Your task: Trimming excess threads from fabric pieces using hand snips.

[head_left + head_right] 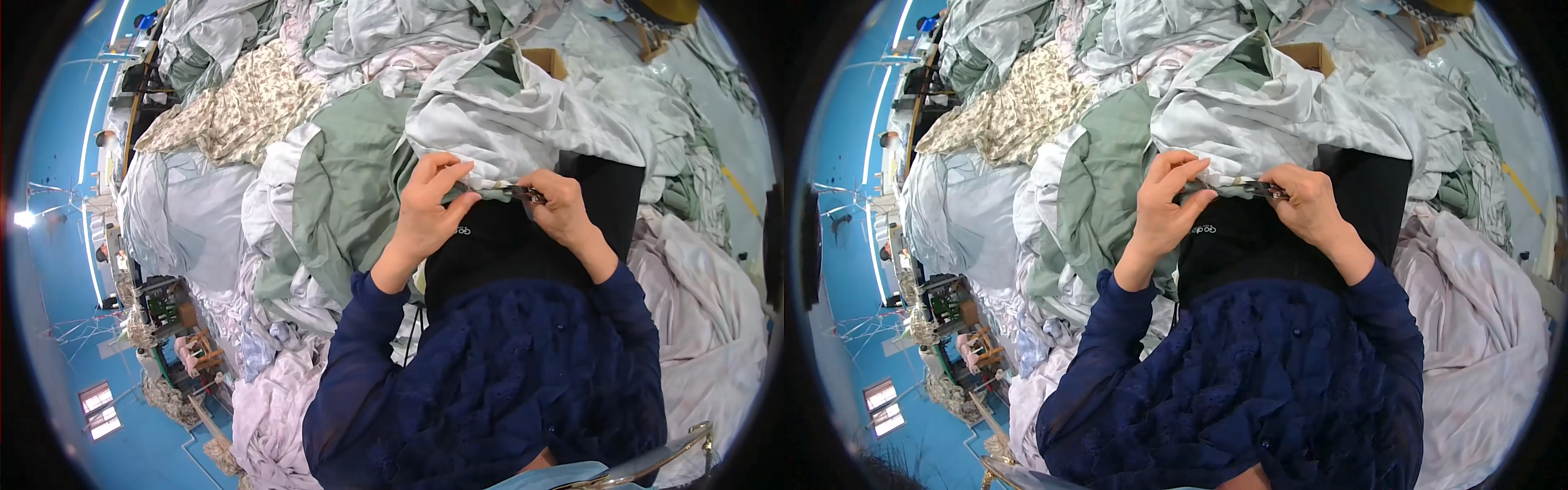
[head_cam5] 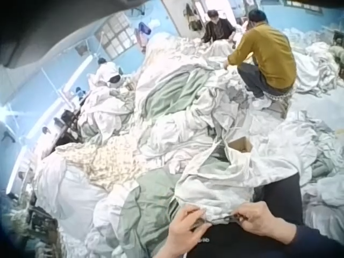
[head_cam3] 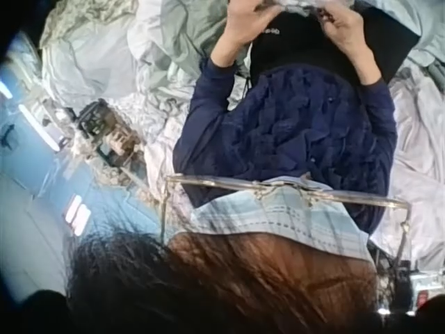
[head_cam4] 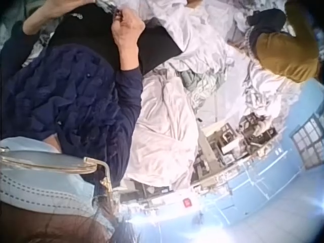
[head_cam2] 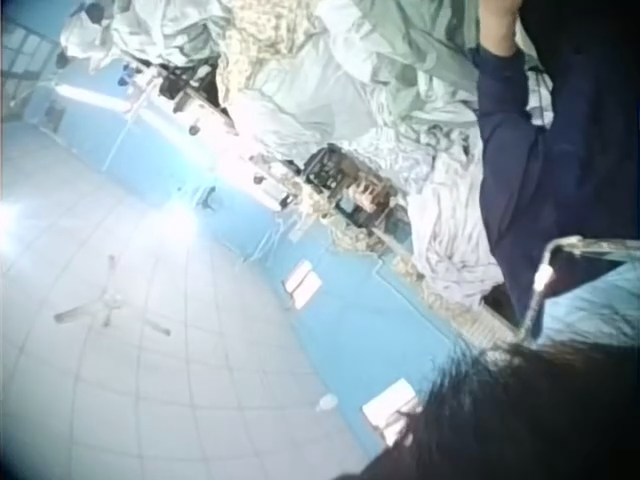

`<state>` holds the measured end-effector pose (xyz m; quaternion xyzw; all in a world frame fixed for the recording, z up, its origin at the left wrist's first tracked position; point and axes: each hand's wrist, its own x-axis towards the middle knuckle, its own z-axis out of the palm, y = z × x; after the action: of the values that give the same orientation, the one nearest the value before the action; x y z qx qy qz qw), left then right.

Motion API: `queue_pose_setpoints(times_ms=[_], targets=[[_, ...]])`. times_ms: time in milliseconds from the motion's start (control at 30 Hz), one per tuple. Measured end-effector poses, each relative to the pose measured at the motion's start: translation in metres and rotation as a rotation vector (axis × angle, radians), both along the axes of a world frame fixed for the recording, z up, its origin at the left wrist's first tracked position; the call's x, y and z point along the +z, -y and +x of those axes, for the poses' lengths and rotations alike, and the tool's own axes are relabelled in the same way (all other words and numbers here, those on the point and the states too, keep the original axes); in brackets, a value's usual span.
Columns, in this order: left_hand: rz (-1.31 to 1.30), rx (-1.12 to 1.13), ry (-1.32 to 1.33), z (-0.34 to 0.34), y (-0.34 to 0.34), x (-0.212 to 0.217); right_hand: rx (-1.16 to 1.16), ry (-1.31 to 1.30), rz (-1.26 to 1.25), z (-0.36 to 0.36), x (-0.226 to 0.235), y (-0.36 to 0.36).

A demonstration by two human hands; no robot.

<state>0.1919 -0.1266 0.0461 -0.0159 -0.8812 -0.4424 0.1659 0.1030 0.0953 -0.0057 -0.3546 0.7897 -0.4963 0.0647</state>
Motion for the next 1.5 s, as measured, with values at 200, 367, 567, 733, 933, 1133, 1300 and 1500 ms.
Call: queue_pose_setpoints(times_ms=[200,367,567,733,933,1133,1300,1500], targets=[[-0.029,0.041,0.058,0.004,0.003,-0.032,0.024,0.015,-0.004,0.000,-0.001,0.002],[0.224,0.199,0.168,0.017,0.019,-0.040,0.036,0.031,0.001,-0.002,-0.003,-0.002],[0.584,0.239,0.252,0.012,0.039,-0.009,0.075,0.016,-0.036,-0.003,-0.003,-0.002],[0.480,0.057,0.190,0.008,0.033,-0.007,0.126,-0.009,-0.001,-0.004,-0.003,-0.004],[0.776,0.182,0.416,0.022,0.028,-0.007,0.301,0.070,-0.088,-0.003,0.012,0.011],[0.462,0.319,0.317,0.042,0.025,-0.030,0.241,0.126,-0.080,-0.002,0.003,0.068],[0.329,0.447,0.337,0.057,0.020,-0.041,0.237,0.191,-0.037,0.008,-0.016,0.089],[-0.138,0.377,0.439,0.063,0.022,-0.034,0.233,0.105,0.020,0.013,-0.019,0.097]])
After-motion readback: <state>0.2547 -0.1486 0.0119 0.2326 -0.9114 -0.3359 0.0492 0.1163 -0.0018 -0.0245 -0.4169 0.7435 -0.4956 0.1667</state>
